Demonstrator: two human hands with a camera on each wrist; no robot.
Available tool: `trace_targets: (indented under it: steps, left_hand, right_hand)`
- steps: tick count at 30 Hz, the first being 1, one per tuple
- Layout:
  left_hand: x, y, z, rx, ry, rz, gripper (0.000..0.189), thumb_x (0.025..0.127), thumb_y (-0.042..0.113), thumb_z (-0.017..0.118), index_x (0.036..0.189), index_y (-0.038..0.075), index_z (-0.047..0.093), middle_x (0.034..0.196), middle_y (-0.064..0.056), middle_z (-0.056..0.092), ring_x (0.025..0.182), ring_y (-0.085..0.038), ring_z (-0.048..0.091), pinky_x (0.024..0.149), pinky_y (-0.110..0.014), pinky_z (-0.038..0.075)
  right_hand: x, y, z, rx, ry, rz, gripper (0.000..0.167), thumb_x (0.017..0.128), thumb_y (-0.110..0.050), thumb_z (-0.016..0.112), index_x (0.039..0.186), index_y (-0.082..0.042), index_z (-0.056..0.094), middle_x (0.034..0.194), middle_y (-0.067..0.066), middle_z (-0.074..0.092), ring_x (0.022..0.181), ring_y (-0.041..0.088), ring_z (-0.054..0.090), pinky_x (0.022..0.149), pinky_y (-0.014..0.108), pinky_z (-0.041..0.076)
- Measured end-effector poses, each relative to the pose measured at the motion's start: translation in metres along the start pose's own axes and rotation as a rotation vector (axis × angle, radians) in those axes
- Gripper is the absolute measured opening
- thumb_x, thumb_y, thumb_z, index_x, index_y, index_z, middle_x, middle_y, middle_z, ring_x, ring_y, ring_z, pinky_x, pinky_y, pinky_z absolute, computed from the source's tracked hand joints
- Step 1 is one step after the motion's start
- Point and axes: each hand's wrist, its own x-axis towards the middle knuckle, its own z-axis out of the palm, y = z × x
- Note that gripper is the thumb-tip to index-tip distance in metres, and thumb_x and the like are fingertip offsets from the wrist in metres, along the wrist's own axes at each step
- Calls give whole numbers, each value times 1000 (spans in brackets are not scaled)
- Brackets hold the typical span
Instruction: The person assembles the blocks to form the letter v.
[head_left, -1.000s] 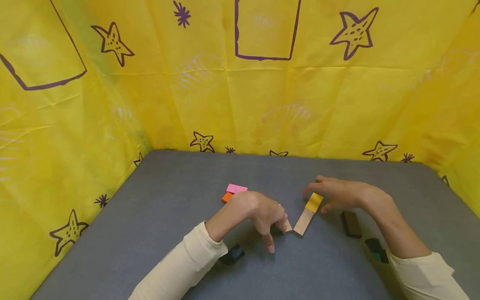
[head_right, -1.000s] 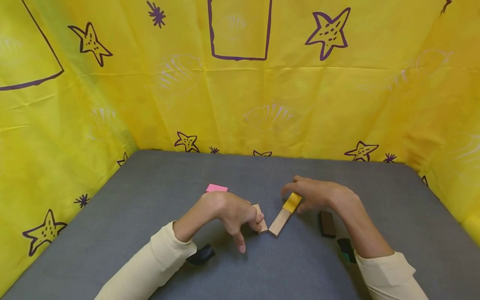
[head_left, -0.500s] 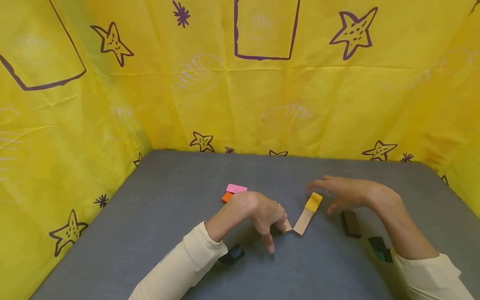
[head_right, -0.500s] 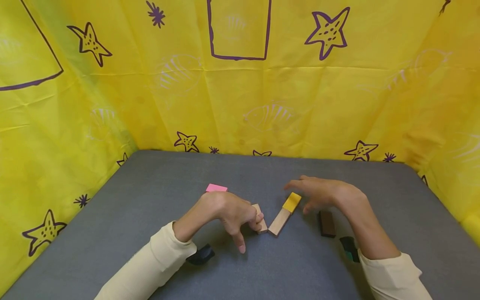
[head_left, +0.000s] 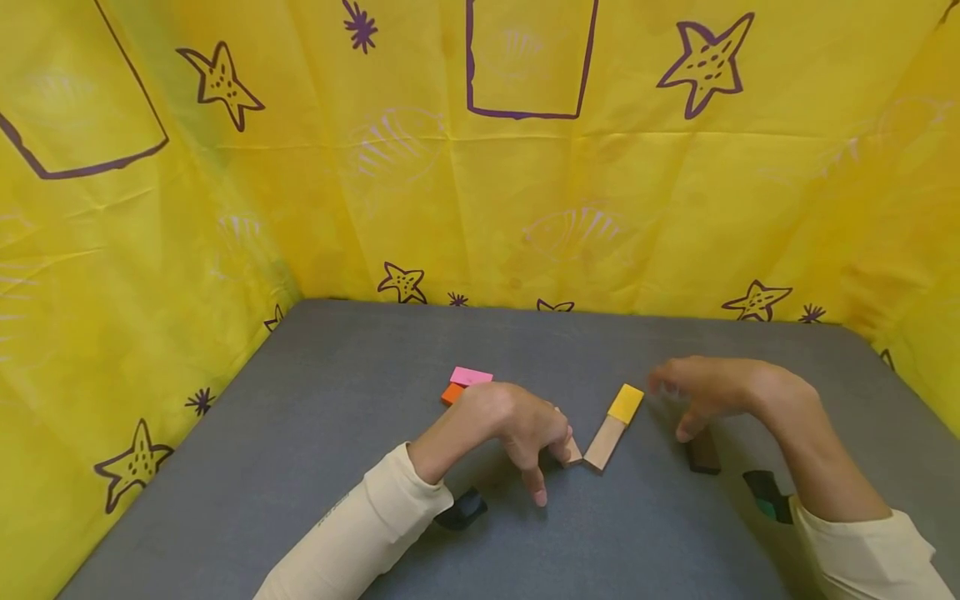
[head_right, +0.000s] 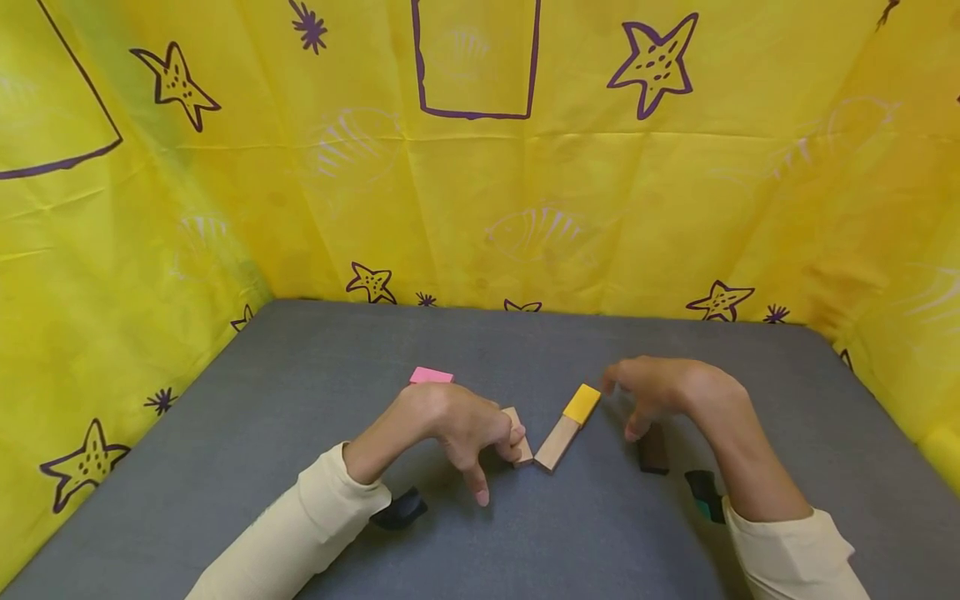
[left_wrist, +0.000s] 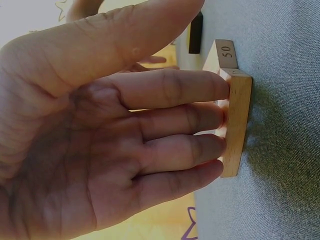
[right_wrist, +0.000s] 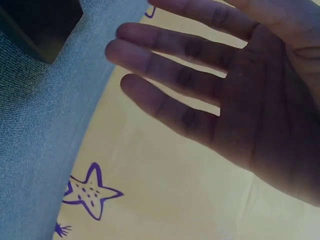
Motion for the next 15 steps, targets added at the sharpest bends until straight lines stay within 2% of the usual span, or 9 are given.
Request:
trace_targets:
  steps: [5, 8, 15]
  left_hand:
    - [0, -1, 0, 3, -4, 9, 67, 86, 46, 84, 146, 24, 63, 127, 9, 63, 110, -8, 55, 100, -29, 51]
    - [-1, -1, 0, 17, -5, 14, 66, 87, 46, 84, 146, 24, 63, 125, 10, 63, 109, -7, 54, 99, -28, 51]
    - [0, -1, 0, 40, -2, 30, 63, 86, 47, 84, 142, 23, 66, 125, 9, 64, 107, -7, 55, 96, -27, 51]
  right_hand:
    - [-1, -2, 0, 15, -26, 67, 62, 74, -15, 94, 125, -4, 62, 119, 14, 67, 109, 33, 64, 90, 52, 57]
    - [0, -2, 0, 18, -35, 74, 60, 71, -9, 95, 122, -3, 63, 115, 11, 68, 105, 30, 64, 86, 48, 58]
    - [1, 1, 4, -42, -12, 110, 55, 65, 0, 93, 112, -4, 64, 107, 6, 68, 92, 23, 60, 79, 41, 56]
